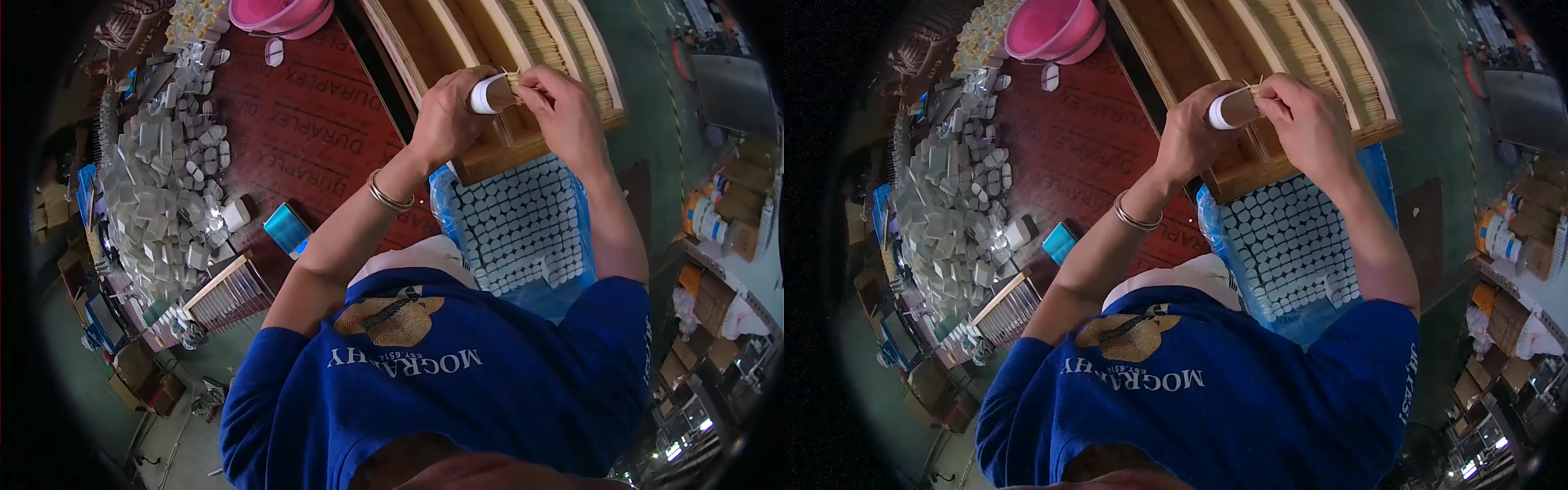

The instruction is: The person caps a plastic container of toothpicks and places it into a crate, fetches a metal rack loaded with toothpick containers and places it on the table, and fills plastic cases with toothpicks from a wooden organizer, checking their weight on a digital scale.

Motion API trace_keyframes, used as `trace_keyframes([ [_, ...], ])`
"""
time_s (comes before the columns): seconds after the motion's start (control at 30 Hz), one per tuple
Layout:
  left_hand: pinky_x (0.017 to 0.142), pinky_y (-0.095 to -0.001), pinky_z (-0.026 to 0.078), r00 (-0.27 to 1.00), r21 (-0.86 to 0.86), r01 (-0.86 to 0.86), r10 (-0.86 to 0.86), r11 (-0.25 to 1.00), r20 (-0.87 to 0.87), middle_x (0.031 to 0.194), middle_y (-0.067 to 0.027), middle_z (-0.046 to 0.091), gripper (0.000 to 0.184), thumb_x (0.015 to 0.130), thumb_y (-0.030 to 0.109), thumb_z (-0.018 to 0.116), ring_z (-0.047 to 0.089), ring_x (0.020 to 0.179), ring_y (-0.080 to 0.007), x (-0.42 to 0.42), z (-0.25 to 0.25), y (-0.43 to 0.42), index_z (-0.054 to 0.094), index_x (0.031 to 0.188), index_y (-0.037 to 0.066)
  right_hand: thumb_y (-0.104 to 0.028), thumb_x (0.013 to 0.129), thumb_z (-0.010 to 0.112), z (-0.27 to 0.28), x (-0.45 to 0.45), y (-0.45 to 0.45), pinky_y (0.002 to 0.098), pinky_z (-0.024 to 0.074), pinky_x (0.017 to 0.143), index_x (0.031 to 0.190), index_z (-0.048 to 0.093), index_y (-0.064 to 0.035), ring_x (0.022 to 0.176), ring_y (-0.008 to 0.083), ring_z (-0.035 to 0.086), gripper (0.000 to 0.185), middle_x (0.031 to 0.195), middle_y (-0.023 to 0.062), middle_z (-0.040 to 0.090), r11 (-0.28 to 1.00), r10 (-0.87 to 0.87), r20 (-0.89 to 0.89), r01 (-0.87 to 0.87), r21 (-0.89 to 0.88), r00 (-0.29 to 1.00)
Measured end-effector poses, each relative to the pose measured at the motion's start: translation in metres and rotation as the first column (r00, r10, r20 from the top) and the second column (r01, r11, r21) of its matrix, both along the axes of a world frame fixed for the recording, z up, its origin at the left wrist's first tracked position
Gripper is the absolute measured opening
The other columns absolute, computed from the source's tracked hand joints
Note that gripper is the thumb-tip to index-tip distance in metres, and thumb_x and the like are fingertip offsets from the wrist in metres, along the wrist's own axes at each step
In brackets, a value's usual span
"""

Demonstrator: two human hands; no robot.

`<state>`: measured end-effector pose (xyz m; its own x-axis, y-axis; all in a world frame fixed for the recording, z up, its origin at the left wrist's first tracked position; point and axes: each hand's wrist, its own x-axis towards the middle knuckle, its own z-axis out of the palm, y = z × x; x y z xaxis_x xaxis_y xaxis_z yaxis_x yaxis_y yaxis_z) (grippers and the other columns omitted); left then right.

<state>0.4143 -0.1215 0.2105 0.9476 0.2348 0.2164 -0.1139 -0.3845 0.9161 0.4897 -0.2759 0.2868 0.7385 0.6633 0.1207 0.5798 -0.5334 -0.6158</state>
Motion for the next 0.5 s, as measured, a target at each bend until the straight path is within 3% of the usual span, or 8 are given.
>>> trace_keyframes([
  [0.07, 0.084, -0.0393, 0.052, 1.000, 0.039, 0.016, -0.017, 0.999, 0.022, 0.104, -0.0157, 0.066, 0.045, 0.069, 0.005, 0.075, 0.064, 0.096, -0.0333, -0.001, -0.001, 0.002, 0.061, 0.112, 0.004, -0.008, 0.087, 0.066, 0.002, -0.003, -0.001, 0.0285, 0.0477, 0.063, 0.095, 0.061, 0.0002, 0.069, 0.0174, 0.060, 0.012, 0.081, 0.0086, 0.064, 0.999, -0.010, 0.045, 0.007, 0.046, 0.999],
  [0.13, 0.084, -0.0361, 0.053, 1.000, 0.052, 0.006, -0.007, 0.999, 0.017, 0.106, -0.0142, 0.067, 0.043, 0.074, 0.008, 0.075, 0.066, 0.096, -0.0289, -0.002, -0.002, 0.005, 0.061, 0.114, 0.004, -0.007, 0.086, 0.065, 0.010, -0.005, -0.002, 0.0360, 0.0503, 0.064, 0.091, 0.061, -0.0018, 0.070, 0.0276, 0.064, 0.008, 0.083, 0.0111, 0.067, 0.993, -0.056, 0.096, 0.046, 0.106, 0.994],
  [0.17, 0.083, -0.0329, 0.054, 1.000, 0.063, -0.005, 0.004, 0.998, 0.014, 0.107, -0.0126, 0.067, 0.042, 0.078, 0.010, 0.076, 0.067, 0.096, -0.0245, -0.003, -0.002, 0.006, 0.061, 0.117, 0.004, -0.007, 0.086, 0.065, 0.013, -0.006, -0.003, 0.0360, 0.0503, 0.064, 0.091, 0.061, -0.0018, 0.070, 0.0276, 0.064, 0.008, 0.083, 0.0111, 0.067, 0.993, -0.056, 0.095, 0.045, 0.106, 0.994],
  [0.27, 0.084, -0.0323, 0.054, 1.000, 0.032, -0.001, 0.000, 0.999, 0.021, 0.107, -0.0118, 0.068, 0.043, 0.077, 0.009, 0.077, 0.067, 0.096, -0.0231, -0.004, -0.001, 0.007, 0.061, 0.117, 0.004, -0.008, 0.086, 0.065, 0.017, -0.006, -0.004, 0.0353, 0.0511, 0.063, 0.090, 0.062, -0.0028, 0.072, 0.0278, 0.064, 0.008, 0.084, 0.0105, 0.066, 0.996, -0.035, 0.135, 0.024, 0.086, 0.990],
  [0.3, 0.084, -0.0323, 0.054, 1.000, 0.031, 0.000, -0.001, 1.000, 0.022, 0.107, -0.0118, 0.068, 0.043, 0.077, 0.009, 0.077, 0.067, 0.096, -0.0231, -0.005, 0.000, 0.005, 0.061, 0.117, 0.004, -0.008, 0.086, 0.066, 0.013, -0.006, -0.003, 0.0355, 0.0517, 0.063, 0.090, 0.062, -0.0031, 0.073, 0.0273, 0.064, 0.008, 0.084, 0.0101, 0.066, 0.998, -0.004, 0.191, -0.010, 0.070, 0.982],
  [0.37, 0.083, -0.0374, 0.054, 0.996, -0.034, -0.003, 0.005, 0.999, 0.084, 0.105, -0.0149, 0.066, 0.046, 0.068, 0.002, 0.075, 0.065, 0.096, -0.0324, -0.007, 0.004, 0.002, 0.062, 0.112, 0.004, -0.008, 0.085, 0.066, 0.005, -0.007, -0.001, 0.0357, 0.0522, 0.063, 0.090, 0.062, -0.0033, 0.073, 0.0267, 0.064, 0.008, 0.084, 0.0098, 0.065, 0.998, 0.029, 0.249, -0.044, 0.052, 0.968],
  [0.5, 0.083, -0.0367, 0.054, 0.999, -0.090, 0.014, -0.010, 0.996, 0.043, 0.105, -0.0148, 0.066, 0.045, 0.068, 0.001, 0.075, 0.065, 0.095, -0.0315, -0.011, 0.006, 0.001, 0.062, 0.111, 0.003, -0.009, 0.086, 0.065, 0.002, -0.010, 0.000, 0.0350, 0.0527, 0.063, 0.098, 0.063, -0.0039, 0.075, 0.0243, 0.064, 0.013, 0.087, 0.0075, 0.063, 0.992, 0.089, 0.268, -0.108, 0.057, 0.959],
])
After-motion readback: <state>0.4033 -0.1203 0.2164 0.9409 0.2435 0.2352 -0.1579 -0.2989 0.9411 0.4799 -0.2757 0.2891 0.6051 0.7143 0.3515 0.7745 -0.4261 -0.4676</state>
